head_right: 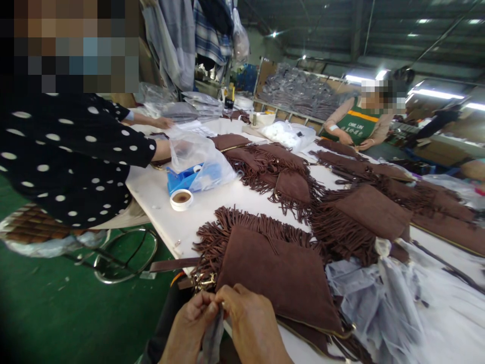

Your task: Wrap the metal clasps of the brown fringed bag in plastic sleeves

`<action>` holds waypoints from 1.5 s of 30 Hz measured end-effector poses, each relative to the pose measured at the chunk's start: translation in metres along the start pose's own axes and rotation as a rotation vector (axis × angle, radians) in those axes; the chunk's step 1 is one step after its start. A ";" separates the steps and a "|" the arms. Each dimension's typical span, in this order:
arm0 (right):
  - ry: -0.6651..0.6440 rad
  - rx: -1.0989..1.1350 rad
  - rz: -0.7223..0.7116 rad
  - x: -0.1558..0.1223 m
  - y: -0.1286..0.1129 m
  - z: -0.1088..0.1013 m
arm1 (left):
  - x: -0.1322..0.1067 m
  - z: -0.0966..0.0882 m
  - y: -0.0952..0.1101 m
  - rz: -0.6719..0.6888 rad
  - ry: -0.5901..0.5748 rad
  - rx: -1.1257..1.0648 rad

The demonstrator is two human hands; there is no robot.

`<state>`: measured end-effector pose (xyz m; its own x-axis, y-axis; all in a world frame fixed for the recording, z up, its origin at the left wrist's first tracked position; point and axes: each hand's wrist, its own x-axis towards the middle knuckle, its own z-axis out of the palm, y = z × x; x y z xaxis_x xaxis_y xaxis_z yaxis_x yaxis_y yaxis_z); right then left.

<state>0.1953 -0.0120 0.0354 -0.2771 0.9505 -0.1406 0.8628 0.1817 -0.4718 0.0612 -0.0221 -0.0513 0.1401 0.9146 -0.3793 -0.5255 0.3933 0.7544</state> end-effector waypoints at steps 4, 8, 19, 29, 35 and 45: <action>-0.033 -0.130 0.008 0.004 -0.011 -0.004 | -0.001 0.002 0.005 0.000 0.032 0.035; -0.066 -0.196 0.008 0.009 -0.017 -0.009 | 0.003 0.001 0.006 -0.020 0.054 0.107; 0.221 0.049 0.055 -0.010 -0.003 0.025 | 0.003 0.004 -0.010 -0.103 0.174 -0.008; 0.475 -0.096 0.135 -0.017 -0.001 0.056 | -0.006 0.013 0.001 -0.025 0.215 0.003; 0.529 -0.073 0.137 -0.025 -0.003 0.071 | -0.011 0.020 0.013 0.005 0.233 0.025; 0.549 0.120 0.083 -0.033 0.000 0.090 | -0.011 0.011 0.009 0.060 0.223 0.186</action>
<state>0.1666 -0.0658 -0.0387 0.0778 0.9579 0.2765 0.8091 0.1014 -0.5788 0.0645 -0.0280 -0.0340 -0.0854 0.9018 -0.4235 -0.3612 0.3681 0.8568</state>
